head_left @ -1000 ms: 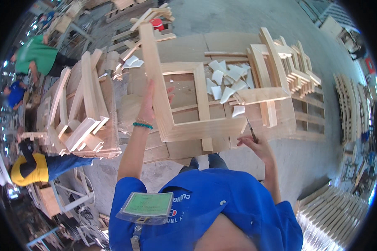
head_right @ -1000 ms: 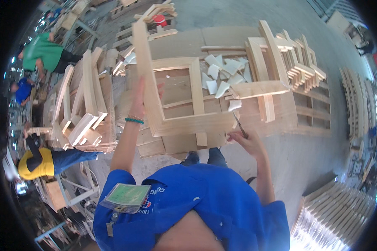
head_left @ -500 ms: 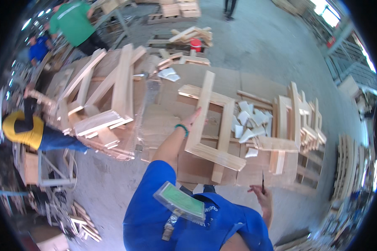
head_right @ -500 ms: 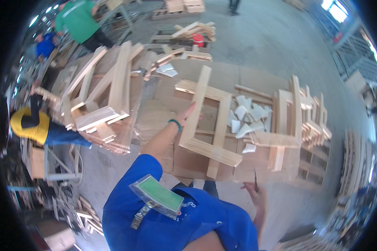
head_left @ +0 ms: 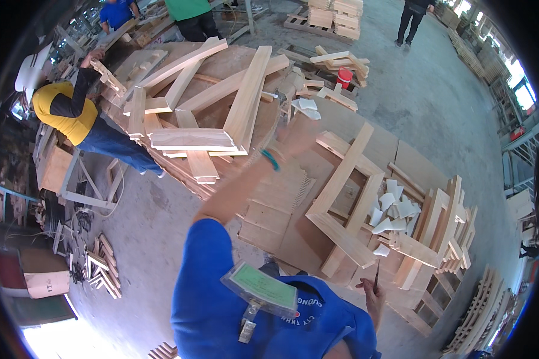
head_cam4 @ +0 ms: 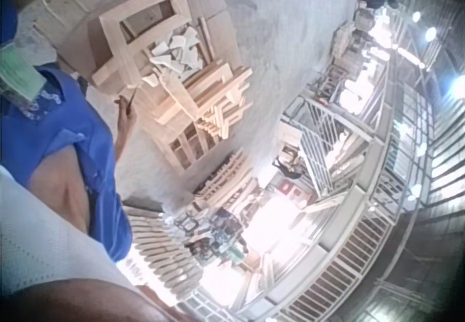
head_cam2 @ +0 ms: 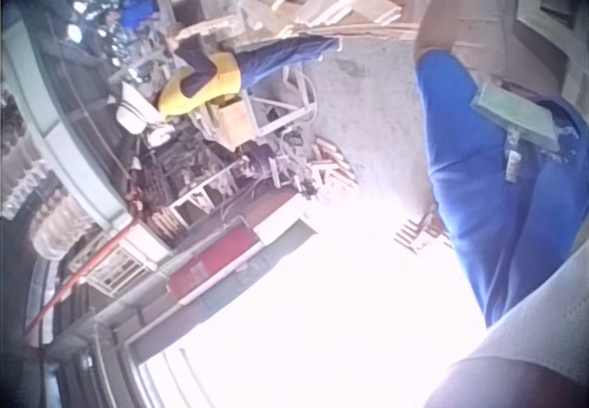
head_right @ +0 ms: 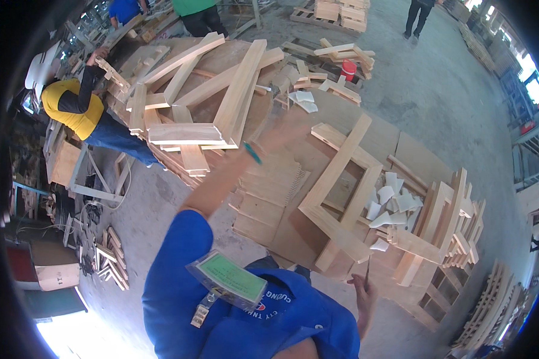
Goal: The person uses a metal file to smooth the edges and corners of wooden chair frame pieces. They pick up each piece, file the edges, and place the finished pieces onto a stack on the floor.
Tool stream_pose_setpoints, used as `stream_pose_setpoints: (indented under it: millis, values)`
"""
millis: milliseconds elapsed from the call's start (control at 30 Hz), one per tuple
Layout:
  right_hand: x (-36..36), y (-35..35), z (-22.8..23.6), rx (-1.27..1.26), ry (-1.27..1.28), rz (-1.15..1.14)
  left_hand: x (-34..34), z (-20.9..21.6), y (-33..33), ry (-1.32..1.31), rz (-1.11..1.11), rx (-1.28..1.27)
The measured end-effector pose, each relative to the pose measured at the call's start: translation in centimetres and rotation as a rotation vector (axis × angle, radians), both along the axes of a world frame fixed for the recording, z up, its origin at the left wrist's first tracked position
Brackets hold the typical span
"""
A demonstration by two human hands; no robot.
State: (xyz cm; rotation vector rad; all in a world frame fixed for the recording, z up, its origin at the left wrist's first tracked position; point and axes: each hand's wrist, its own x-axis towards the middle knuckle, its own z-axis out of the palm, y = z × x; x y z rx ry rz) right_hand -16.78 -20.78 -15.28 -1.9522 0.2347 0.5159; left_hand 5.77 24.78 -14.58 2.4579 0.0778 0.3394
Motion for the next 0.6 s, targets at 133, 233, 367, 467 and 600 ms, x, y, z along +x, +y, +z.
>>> stream_pose_setpoints:
  millis: [133,233,367,467,600]
  values:
    - [0.7,1.0,-0.1,0.042,-0.042,0.087,-1.4,7.0,15.0,0.059,0.528,0.276]
    - [0.8,2.5,-0.4,0.094,-0.058,0.100,-2.0,6.8,21.1,0.571,0.468,-0.107]
    - [1.0,4.0,-0.1,0.072,-0.039,0.161,-2.8,3.6,24.3,0.719,0.281,-0.736]
    - [0.2,4.6,-0.3,0.097,-0.034,0.140,-2.4,2.9,22.5,0.642,0.304,-0.797]
    - [0.3,4.9,-0.9,0.130,-0.118,0.160,-4.5,5.8,21.7,0.464,0.212,-0.877]
